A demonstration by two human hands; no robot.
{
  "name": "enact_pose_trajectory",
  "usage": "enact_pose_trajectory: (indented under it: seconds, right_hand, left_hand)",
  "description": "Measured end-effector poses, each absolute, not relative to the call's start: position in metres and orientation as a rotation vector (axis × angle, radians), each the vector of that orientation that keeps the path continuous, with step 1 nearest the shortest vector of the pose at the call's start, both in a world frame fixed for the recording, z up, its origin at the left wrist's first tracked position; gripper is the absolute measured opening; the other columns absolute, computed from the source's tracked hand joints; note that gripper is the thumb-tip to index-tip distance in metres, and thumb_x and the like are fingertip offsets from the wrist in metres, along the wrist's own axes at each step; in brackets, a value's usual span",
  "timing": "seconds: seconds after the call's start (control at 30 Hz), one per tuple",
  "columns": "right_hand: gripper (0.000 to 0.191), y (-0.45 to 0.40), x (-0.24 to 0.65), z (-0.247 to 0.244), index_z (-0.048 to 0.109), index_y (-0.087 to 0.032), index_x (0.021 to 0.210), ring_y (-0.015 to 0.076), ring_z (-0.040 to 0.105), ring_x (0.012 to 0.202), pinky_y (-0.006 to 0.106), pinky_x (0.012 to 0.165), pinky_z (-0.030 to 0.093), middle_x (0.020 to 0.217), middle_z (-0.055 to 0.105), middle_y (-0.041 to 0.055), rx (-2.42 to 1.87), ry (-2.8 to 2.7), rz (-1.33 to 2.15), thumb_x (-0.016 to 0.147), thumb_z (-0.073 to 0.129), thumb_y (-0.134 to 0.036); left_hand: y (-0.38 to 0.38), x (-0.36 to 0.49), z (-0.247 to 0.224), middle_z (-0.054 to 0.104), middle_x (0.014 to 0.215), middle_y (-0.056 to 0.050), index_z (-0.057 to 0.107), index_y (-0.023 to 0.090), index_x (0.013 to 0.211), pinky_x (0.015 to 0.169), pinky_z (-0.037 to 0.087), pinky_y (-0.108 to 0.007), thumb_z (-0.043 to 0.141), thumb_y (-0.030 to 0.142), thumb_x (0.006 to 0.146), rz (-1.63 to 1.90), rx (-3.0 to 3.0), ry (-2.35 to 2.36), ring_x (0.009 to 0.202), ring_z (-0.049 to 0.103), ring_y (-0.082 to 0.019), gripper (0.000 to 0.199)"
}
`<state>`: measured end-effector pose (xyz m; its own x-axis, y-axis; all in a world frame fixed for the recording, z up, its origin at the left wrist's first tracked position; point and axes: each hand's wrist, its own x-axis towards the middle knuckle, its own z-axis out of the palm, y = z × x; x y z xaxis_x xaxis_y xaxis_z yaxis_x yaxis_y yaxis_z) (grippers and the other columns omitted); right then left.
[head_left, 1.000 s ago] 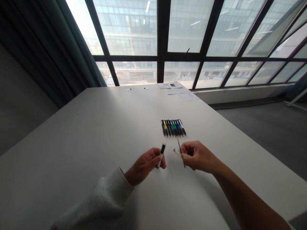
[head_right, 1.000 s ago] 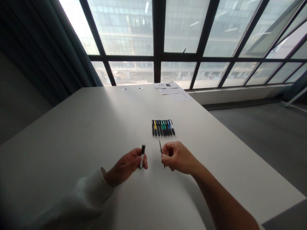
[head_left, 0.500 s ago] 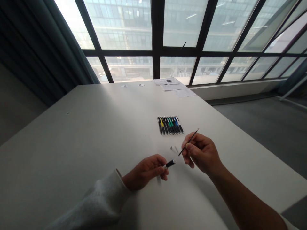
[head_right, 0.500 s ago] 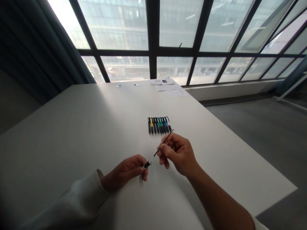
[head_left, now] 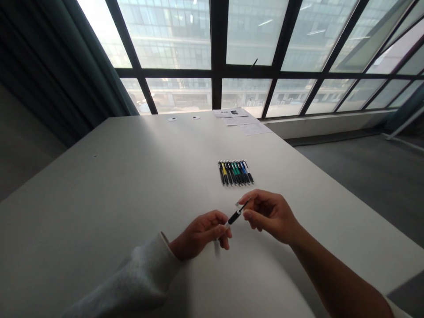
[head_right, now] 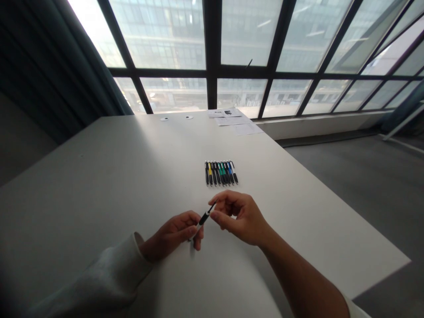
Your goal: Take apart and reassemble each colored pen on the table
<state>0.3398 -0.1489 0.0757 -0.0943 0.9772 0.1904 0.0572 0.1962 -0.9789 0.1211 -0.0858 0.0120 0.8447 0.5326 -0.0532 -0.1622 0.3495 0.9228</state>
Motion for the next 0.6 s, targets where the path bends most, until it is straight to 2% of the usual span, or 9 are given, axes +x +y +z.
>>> enact_pose_trajectory:
  seconds: [0.07,0.2,0.4,0.6]
  right_hand:
    - [0.021,-0.148,0.341,0.073,0.067,-0.016,0.101,0.0089,0.057,0.051,0.018,0.041,0.044,0.068,0.062,-0.0006,-1.038,-1.382,1.104,0.084,0.075,-0.027]
    - [0.014,-0.147,0.34,0.07,0.067,-0.016,0.091,0.009,0.058,0.05,0.018,0.04,0.044,0.068,0.064,0.0001,-1.038,-1.343,1.117,0.084,0.074,-0.027]
    - [0.015,-0.147,0.338,0.075,0.067,-0.015,0.084,0.0082,0.055,0.049,0.018,0.042,0.042,0.064,0.062,-0.0006,-1.091,-1.398,1.117,0.084,0.074,-0.028]
    - [0.024,-0.136,0.356,0.072,0.065,-0.017,0.096,0.0116,0.057,0.054,0.022,0.047,0.043,0.069,0.062,-0.0003,-1.339,-1.467,0.981,0.085,0.069,-0.038]
  left_hand:
    - [-0.086,0.121,0.013,0.068,0.084,-0.006,0.056,0.014,0.096,0.066,0.051,-0.028,0.07,0.037,0.087,0.462,1.131,0.376,0.067,0.068,-0.015,0.028]
    - [-0.087,0.123,0.016,0.068,0.083,-0.005,0.056,0.014,0.095,0.066,0.051,-0.028,0.07,0.038,0.086,0.453,1.129,0.383,0.067,0.068,-0.015,0.029]
    - [-0.087,0.123,0.017,0.069,0.084,-0.005,0.056,0.015,0.094,0.065,0.051,-0.029,0.07,0.038,0.086,0.445,1.124,0.393,0.067,0.068,-0.016,0.029]
    - [-0.085,0.121,0.011,0.069,0.087,-0.006,0.058,0.015,0.097,0.073,0.049,-0.031,0.065,0.037,0.091,0.496,1.162,0.374,0.074,0.069,-0.018,0.025]
